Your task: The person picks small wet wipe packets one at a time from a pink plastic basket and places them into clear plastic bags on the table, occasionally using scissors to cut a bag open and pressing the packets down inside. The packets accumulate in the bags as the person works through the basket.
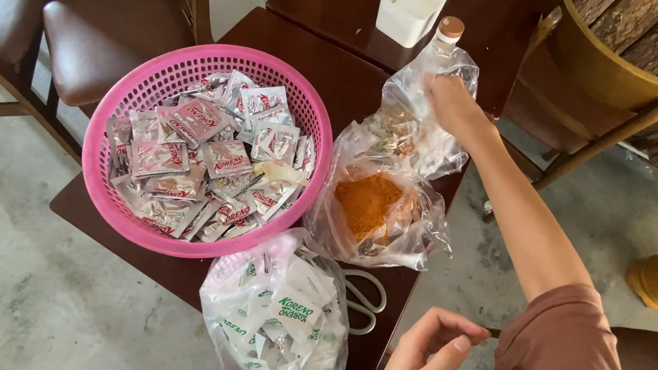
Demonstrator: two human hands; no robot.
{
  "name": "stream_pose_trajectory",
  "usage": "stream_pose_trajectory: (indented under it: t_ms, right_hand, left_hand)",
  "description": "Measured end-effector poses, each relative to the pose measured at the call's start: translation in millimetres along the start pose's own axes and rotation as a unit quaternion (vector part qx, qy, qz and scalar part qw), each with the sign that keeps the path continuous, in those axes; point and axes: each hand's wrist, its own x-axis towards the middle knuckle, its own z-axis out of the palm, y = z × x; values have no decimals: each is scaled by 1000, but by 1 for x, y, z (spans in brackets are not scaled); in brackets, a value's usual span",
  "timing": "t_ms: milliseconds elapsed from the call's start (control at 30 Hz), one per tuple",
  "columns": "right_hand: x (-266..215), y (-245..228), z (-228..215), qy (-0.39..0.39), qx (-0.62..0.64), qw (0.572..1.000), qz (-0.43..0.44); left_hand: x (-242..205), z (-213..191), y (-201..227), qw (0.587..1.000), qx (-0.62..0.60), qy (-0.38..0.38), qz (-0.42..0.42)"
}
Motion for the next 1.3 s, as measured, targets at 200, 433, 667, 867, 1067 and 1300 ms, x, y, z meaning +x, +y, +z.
stream_pose_trajectory:
  t_ms: [200,433,667,867,1067,1300]
  right_hand:
    - [1,3,10,83,5,994,-76]
    - [38,42,47,134,-23,976,-172]
    - [9,-17,5,122,16,992,36]
    - [26,12,27,110,-57,992,-27]
    - [17,2,19,82,-14,996,-10]
    - [21,5,21,78,-15,997,7]
  left_hand:
    - [-7,5,7,999,33,3,32]
    - [-14,3,10,998,49,22,37]
    - [-17,2,11,996,54,23,61]
    - [-19,2,10,998,38,27,39]
    - [-21,3,15,998,51,25,39]
    - [-22,2,10,995,63,13,74]
